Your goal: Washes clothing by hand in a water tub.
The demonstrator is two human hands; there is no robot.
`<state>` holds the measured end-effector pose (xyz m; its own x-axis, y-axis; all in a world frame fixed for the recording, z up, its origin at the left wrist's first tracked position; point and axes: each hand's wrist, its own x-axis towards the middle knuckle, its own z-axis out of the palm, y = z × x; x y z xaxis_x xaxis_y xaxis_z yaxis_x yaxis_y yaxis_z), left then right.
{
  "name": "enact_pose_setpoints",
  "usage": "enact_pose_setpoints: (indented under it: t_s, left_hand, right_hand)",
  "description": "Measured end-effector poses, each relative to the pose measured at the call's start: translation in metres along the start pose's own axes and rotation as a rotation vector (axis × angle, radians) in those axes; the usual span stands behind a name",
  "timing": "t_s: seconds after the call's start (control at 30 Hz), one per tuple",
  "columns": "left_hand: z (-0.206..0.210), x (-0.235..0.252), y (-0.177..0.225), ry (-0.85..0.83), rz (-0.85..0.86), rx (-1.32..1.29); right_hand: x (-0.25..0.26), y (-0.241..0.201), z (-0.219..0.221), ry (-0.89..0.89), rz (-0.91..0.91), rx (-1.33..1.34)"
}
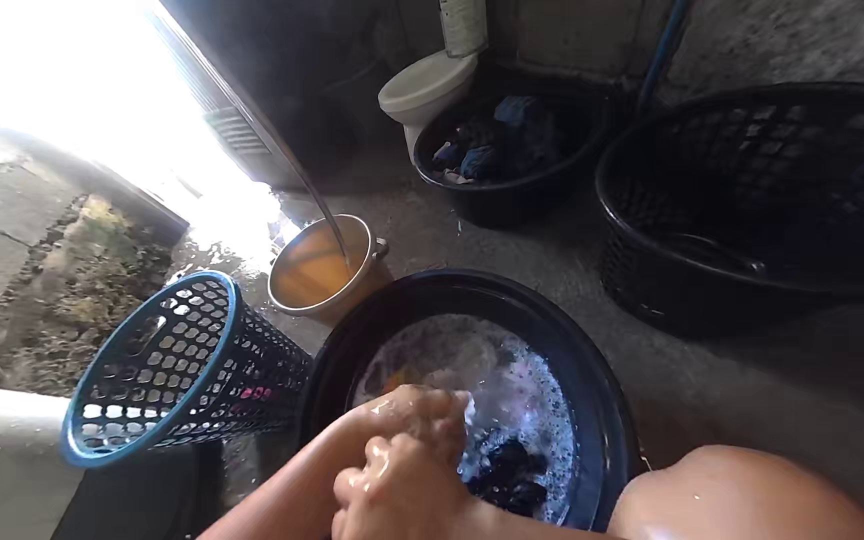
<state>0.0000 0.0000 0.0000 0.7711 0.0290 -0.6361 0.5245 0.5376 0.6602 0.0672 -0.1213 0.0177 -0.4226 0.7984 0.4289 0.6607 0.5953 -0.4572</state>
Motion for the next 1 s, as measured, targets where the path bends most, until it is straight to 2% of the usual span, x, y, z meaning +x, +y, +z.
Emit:
enact_pose_setpoints:
  t_s: [0.07,0.13,0.23,0.3,0.4,0.43,0.47,0.57,0.6,0.67,0.73,0.77,0.87,0.93,1.0]
  left_hand:
    - [0.025,-0.008,0.018,0.139,-0.185,0.467]
    - [0.044,-0.008,0.027,0.161,-0.375,0.828]
    - [0.042,0.002,0.012,0.125,-0.437,0.968]
    - [0.038,0.001,0.010,0.209,-0.433,0.969]
    - [0.029,-0.033,0.032,0.565,-0.344,0.941]
    - [0.025,-0.053,0.043,0.728,-0.301,0.940]
    - [0.021,-0.077,0.054,0.909,-0.256,0.944]
    - [-0.006,-0.169,0.074,1.474,-0.054,0.924]
    - [-0.032,-0.208,0.070,1.563,0.091,1.022]
    - [-0.099,-0.281,0.059,1.576,0.487,1.391]
    - [-0.082,-0.286,0.077,1.763,0.325,1.168]
    - [-0.085,-0.285,0.080,1.775,0.262,1.146]
    - [-0.135,-0.272,0.056,1.540,0.177,1.353]
    - [-0.143,-0.221,0.038,1.422,0.140,1.330]
    - [-0.144,-0.154,0.013,1.262,-0.005,1.171]
  right_hand:
    - [-0.003,-0.013,0.006,-0.123,0.007,0.028]
    - [-0.005,-0.020,0.016,-0.209,0.009,0.028]
    - [-0.007,-0.023,0.032,-0.340,0.013,0.062]
    - [-0.008,-0.018,0.040,-0.310,-0.056,0.047]
    - [-0.002,0.007,0.045,0.055,-0.259,-0.008]
    - [0.002,0.016,0.039,0.130,-0.269,0.031]
    - [0.006,0.024,0.029,0.121,-0.230,0.094]
    - [0.014,0.052,-0.007,-0.148,0.046,0.204]
    - [0.015,0.062,-0.015,-0.186,0.130,0.204]
    - [0.012,0.077,-0.030,-0.162,0.266,0.185]
    - [0.010,0.087,-0.042,-0.163,0.369,0.169]
    - [0.008,0.092,-0.045,-0.159,0.402,0.173]
    - [0.007,0.099,-0.050,-0.141,0.478,0.177]
    - [0.007,0.103,-0.051,-0.120,0.492,0.168]
    - [0.006,0.108,-0.050,-0.108,0.500,0.153]
